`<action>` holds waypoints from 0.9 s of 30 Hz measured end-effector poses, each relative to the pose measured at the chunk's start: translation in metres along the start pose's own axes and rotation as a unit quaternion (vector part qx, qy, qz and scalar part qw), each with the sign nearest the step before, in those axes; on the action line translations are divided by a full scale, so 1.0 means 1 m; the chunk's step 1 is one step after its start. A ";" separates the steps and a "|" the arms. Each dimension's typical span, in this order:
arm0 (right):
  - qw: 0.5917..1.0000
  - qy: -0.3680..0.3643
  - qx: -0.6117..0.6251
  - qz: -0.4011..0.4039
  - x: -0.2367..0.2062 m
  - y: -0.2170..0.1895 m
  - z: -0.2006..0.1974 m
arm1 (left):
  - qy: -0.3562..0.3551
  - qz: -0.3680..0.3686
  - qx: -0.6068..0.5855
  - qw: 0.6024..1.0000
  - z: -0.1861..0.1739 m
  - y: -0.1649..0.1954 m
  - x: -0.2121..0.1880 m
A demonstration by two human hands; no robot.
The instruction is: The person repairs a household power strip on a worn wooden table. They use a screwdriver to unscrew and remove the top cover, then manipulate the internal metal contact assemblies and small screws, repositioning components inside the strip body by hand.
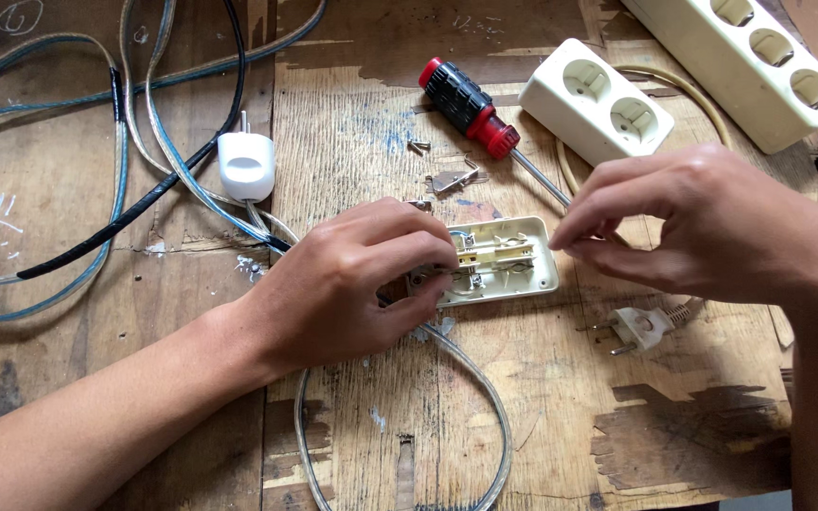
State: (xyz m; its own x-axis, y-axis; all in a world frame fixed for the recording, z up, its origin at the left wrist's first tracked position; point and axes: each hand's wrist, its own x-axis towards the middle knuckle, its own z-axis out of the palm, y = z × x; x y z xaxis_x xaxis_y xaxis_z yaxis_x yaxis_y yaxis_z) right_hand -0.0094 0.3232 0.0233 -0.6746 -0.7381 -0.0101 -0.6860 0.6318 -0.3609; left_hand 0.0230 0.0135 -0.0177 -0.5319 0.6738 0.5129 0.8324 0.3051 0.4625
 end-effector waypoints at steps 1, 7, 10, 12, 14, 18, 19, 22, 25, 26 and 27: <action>1.000 0.001 0.003 0.008 0.000 0.000 0.001 | -0.001 -0.005 -0.002 1.000 -0.001 0.001 0.000; 0.998 -0.010 0.014 0.061 0.002 -0.008 0.001 | 0.006 0.000 -0.003 1.000 0.000 0.000 -0.001; 0.996 -0.027 0.025 0.087 0.005 -0.012 0.002 | 0.011 0.007 -0.008 1.000 0.001 -0.004 -0.003; 0.992 -0.036 0.024 0.118 0.006 -0.014 0.003 | 0.020 0.016 -0.007 1.000 0.001 -0.007 -0.005; 0.993 -0.028 0.026 0.110 0.007 -0.016 0.003 | 0.003 0.015 -0.010 1.000 0.004 -0.008 -0.005; 0.993 -0.024 0.039 0.111 0.009 -0.019 0.004 | 0.009 0.025 0.005 1.000 0.002 -0.006 -0.006; 0.994 -0.014 0.040 0.101 0.009 -0.019 0.003 | 0.015 0.023 0.007 1.000 0.001 -0.005 -0.006; 0.995 0.000 0.044 0.085 0.009 -0.020 0.004 | 0.021 0.018 0.008 1.000 -0.003 -0.003 -0.007; 0.995 -0.004 0.048 0.091 0.009 -0.020 0.004 | 0.010 0.016 0.003 1.000 -0.002 -0.004 -0.005; 0.995 0.000 0.049 0.089 0.009 -0.020 0.004 | 0.012 0.016 0.005 1.000 -0.002 -0.004 -0.005; 0.995 0.004 0.051 0.087 0.009 -0.021 0.004 | 0.014 0.016 0.006 1.000 -0.001 -0.004 -0.005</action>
State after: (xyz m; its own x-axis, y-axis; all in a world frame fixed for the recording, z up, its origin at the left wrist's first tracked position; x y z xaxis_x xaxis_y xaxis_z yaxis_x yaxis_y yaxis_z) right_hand 0.0000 0.3028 0.0270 -0.7833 -0.6174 -0.0728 -0.5275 0.7220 -0.4478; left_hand 0.0224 0.0078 -0.0211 -0.5094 0.6637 0.5477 0.8507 0.2928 0.4365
